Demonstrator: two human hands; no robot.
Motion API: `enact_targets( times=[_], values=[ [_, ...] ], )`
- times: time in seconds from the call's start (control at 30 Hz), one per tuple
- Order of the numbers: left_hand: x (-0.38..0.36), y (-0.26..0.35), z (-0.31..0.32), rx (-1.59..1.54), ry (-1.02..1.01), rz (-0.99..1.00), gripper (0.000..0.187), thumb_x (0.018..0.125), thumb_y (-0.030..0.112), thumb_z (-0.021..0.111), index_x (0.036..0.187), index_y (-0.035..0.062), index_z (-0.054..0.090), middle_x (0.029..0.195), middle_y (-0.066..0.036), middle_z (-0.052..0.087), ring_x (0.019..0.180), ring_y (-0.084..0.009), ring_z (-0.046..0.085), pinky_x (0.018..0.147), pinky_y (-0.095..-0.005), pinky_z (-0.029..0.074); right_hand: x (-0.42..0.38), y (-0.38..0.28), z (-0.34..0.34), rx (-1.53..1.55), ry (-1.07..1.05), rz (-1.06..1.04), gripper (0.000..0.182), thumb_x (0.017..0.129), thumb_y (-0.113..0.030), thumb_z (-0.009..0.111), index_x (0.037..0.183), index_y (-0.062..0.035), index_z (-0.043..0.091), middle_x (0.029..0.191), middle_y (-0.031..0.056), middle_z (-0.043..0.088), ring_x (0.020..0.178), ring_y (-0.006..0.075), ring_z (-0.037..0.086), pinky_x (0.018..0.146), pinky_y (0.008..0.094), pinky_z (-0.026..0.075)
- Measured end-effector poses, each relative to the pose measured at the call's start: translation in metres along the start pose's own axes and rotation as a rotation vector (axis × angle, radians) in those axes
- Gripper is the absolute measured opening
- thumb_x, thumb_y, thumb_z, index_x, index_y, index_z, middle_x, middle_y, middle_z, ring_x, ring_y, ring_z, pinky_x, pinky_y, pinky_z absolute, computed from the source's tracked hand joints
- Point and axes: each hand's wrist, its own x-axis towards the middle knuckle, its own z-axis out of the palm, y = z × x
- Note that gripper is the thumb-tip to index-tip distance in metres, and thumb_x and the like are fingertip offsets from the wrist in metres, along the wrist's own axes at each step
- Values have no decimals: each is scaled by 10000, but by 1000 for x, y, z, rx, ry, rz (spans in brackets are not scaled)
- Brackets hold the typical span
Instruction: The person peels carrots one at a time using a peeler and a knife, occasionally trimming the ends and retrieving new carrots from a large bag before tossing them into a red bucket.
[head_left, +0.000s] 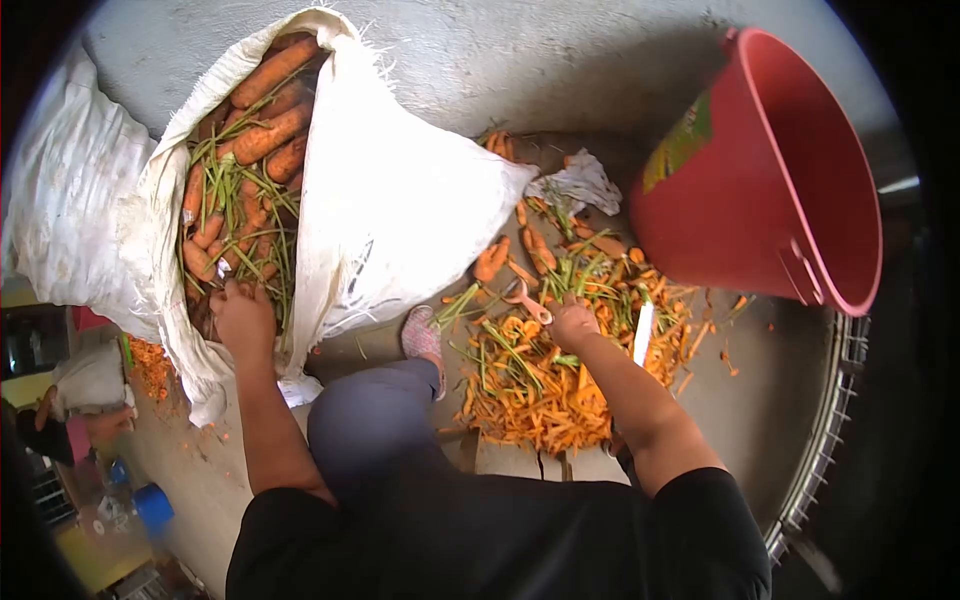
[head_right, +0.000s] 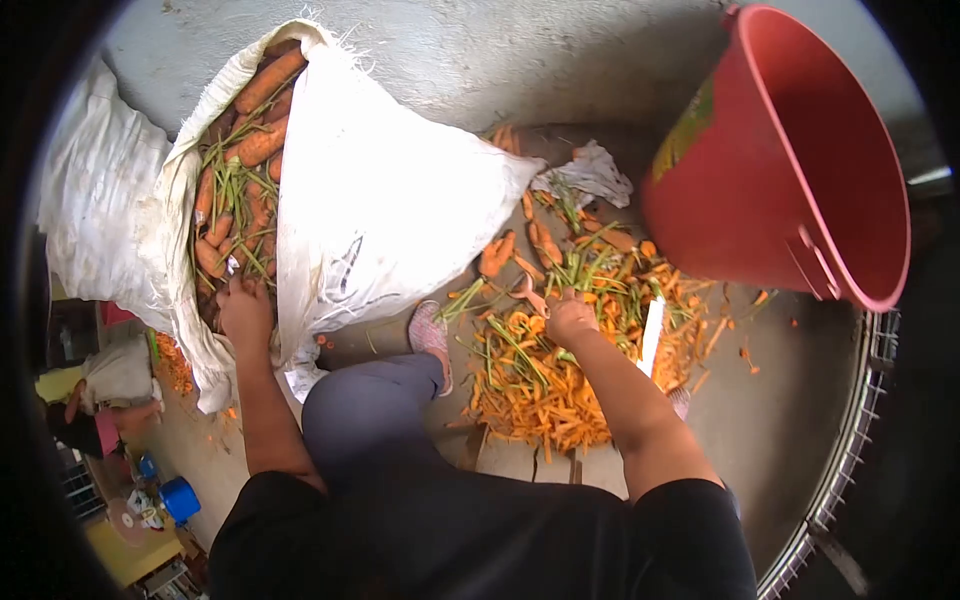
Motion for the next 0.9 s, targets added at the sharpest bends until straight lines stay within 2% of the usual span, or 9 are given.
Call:
enact_targets(
  times=[0.07, 0.2, 0.23, 0.37, 0.5, 0.63, 0.73, 0.83, 0.9],
  values=[
    [9, 1, 3, 9, -42, 16, 339, 775, 271, 579, 984, 8, 532, 977, -266, 502, 864, -423, 532, 738, -435, 453, 27, -15, -1, -78, -20, -75, 335, 858, -200, 445, 1183, -120, 459, 1304, 152, 309, 1216, 317, 299, 965, 403, 322],
    [12, 32, 10, 217, 20, 137, 317, 744, 199, 573, 1014, 33, 554, 877, -214, 525, 851, -392, 524, 734, -446, 430, 56, -30, 14, -271, -50, -154, 392, 862, -182, 464, 1251, -173, 420, 1385, 139, 197, 1281, 319, 174, 1006, 478, 246],
    [14, 33, 15, 227, 76, 190, 293, 717, 140, 567, 988, 30, 557, 883, -214, 518, 837, -393, 512, 724, -442, 420, 62, -30, 18, -301, -155, -139, 466, 849, -167, 491, 1297, -207, 368, 1427, 117, 115, 1315, 331, 57, 1026, 504, 190],
    [19, 33, 23, 98, 146, 189, 257, 689, 79, 571, 934, 7, 549, 922, -213, 513, 843, -397, 503, 746, -441, 409, 72, -16, 36, -295, -317, -54, 569, 849, -154, 464, 1367, -229, 239, 1445, 85, 50, 1325, 317, 3, 1056, 487, 152],
    [21, 28, 25, -47, 164, 189, 278, 662, 51, 603, 927, -1, 538, 946, -199, 525, 867, -377, 502, 763, -434, 407, 66, -11, 32, -191, -295, -65, 567, 848, -151, 459, 1369, -176, 235, 1433, 94, 104, 1321, 305, 67, 1046, 463, 212],
    [16, 37, 17, -73, 117, 267, 293, 689, 78, 610, 961, 8, 527, 963, -178, 544, 913, -364, 503, 773, -425, 408, 58, -20, 29, -80, -226, -30, 550, 862, -129, 440, 1368, -207, 240, 1423, 115, 131, 1315, 304, 100, 1041, 452, 224],
    [13, 47, 10, -68, -7, 177, 290, 719, 105, 611, 983, 21, 527, 980, -175, 542, 920, -365, 501, 778, -428, 407, 59, -24, 30, -239, -244, -85, 549, 867, -104, 431, 1368, -221, 240, 1429, 114, 109, 1314, 317, 95, 1043, 464, 209],
    [17, 47, 21, -112, -12, 204, 303, 764, 120, 584, 1030, 21, 479, 983, -194, 537, 915, -380, 505, 766, -443, 405, 70, -24, 36, -258, -264, -91, 549, 872, -101, 428, 1371, -225, 233, 1435, 103, 91, 1317, 323, 73, 1047, 478, 185],
    [16, 51, 18, -186, -74, 170, 299, 777, 119, 571, 1040, 19, 472, 990, -203, 533, 922, -388, 502, 766, -442, 405, 72, -23, 41, -245, -293, -60, 618, 850, -121, 484, 1384, -195, 183, 1425, 102, 118, 1320, 309, 63, 1049, 470, 183]
  ],
)
